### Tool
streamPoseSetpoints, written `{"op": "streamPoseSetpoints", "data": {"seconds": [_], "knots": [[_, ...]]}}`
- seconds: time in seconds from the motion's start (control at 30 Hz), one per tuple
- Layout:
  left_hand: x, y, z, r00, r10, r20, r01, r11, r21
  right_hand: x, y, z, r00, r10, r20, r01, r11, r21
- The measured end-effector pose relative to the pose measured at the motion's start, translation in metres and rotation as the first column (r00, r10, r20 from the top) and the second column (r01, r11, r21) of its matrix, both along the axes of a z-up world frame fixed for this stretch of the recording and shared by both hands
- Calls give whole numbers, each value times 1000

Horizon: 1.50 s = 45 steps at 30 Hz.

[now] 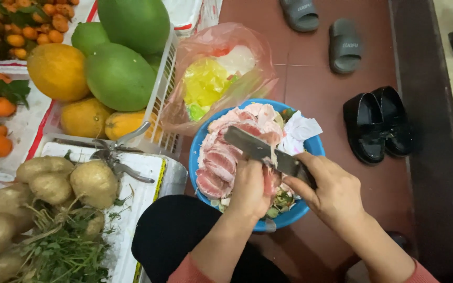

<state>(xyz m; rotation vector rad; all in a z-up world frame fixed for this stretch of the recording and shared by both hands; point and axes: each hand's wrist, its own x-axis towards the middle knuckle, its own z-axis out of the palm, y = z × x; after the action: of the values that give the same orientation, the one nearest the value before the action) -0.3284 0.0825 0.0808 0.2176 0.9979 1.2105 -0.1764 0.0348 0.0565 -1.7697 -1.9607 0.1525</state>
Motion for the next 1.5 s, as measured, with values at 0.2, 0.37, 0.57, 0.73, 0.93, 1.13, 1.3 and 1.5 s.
{"op": "streamPoseSetpoints", "data": {"seconds": [0.2,0.37,0.57,0.73,0.93,1.13,1.3,1.5], "knots": [[-9,6,-6,999,-27,34,27,1000,-14,-1,0,3,998,56,-26,-56,998,6],[-6,0,-2,999,-37,35,37,999,14,-12,11,30,966,215,-140,-210,976,55],[-8,0,-5,988,-111,104,91,980,176,6,14,24,722,84,-687,-297,934,-198],[-13,2,-28,953,-222,206,152,939,308,20,22,14,83,-138,-987,-519,840,-161],[-19,8,-28,926,-343,159,284,909,305,18,26,20,-153,-340,-928,-560,803,-202],[-14,14,-38,936,-279,214,206,929,309,13,14,33,584,56,-810,-400,888,-227],[-29,9,-13,933,-271,235,207,942,264,8,-3,40,959,-47,-280,-83,898,-433],[-28,7,-6,928,-290,234,208,924,320,12,-4,30,969,62,-238,-132,948,-289]]}}
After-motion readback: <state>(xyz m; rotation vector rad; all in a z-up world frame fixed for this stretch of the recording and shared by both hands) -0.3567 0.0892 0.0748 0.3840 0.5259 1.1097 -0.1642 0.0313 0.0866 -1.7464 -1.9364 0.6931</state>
